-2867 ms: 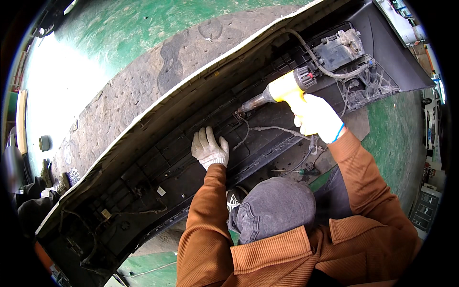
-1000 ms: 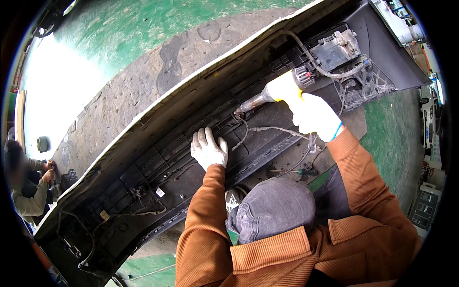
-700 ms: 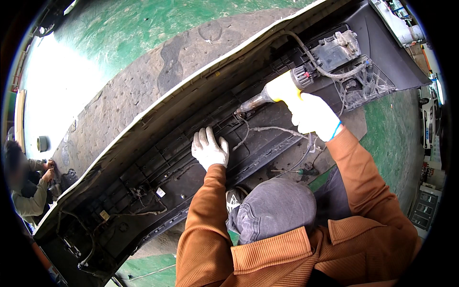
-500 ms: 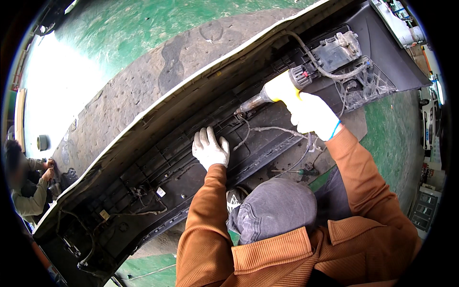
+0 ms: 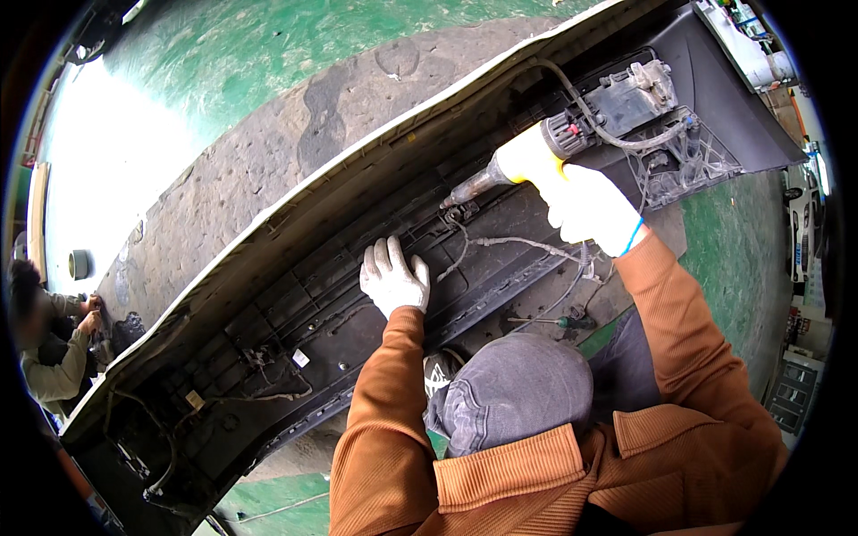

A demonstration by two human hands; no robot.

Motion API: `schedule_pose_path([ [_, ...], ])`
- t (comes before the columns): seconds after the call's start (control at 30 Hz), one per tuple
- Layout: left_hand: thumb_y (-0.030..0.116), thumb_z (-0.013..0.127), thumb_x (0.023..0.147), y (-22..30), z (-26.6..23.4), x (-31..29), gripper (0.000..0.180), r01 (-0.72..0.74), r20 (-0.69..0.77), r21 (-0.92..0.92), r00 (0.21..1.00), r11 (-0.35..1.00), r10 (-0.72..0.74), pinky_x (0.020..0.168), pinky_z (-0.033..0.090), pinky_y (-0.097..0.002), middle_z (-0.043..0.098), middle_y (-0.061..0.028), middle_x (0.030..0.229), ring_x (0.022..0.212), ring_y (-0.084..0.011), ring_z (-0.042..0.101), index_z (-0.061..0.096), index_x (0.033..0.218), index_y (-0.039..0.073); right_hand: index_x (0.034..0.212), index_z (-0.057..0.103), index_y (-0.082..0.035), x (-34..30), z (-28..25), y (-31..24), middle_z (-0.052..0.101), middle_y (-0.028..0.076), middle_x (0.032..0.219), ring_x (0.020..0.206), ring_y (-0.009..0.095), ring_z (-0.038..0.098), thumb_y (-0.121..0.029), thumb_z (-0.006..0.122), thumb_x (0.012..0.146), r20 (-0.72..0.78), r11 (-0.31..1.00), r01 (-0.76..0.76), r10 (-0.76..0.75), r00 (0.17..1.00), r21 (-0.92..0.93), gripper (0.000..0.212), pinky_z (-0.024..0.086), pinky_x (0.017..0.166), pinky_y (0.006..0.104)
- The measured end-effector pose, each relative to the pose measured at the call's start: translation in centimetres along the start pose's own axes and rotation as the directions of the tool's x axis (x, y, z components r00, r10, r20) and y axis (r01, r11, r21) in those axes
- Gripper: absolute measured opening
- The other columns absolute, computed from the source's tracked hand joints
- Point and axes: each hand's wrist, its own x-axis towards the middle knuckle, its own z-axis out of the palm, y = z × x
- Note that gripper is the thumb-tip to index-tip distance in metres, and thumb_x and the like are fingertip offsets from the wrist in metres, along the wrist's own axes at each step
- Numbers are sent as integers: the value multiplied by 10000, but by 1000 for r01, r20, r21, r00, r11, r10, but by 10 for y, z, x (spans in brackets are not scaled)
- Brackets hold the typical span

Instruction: The person sits on the floor and uses a yellow heat gun to apply heat to the underside of a large black car bumper. They move the heat gun along the surface and occasionally touch the area with a gloved hand.

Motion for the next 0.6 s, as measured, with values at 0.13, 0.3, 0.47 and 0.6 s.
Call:
schedule_pose_path([
  [0.13,340,756,841,1,-1,0,646,-3,3,4,1000,1000,3,1182,374,-546,601,-116,1455,1424,-358,494,625,1434,119,1047,654,-73,10,-11,11,590,0,759,566,88,531,-182,721,1047,37,999,-43,43,998,-1,128,387,463,252],
  [0.3,339,757,841,1,1,0,643,-3,-6,12,1000,1000,3,1184,375,-545,606,-120,1456,1421,-363,502,629,1430,114,1039,648,-78,11,-13,11,593,-2,768,575,93,539,-170,711,1051,43,999,-35,35,998,-21,112,395,462,261],
  [0.47,337,759,840,0,0,0,642,-7,-9,7,1000,1000,7,1187,374,-546,610,-123,1456,1420,-362,506,633,1426,107,1029,639,-78,8,-2,2,602,4,776,576,94,536,-158,708,1051,19,999,-13,12,1000,31,107,402,458,272],
  [0.6,336,762,839,1,0,0,642,-4,-10,3,1000,1000,4,1186,373,-546,607,-122,1457,1420,-359,506,633,1424,106,1031,648,-70,14,-14,11,606,14,773,565,100,526,-157,707,1051,57,998,-43,40,998,48,108,401,458,274],
])
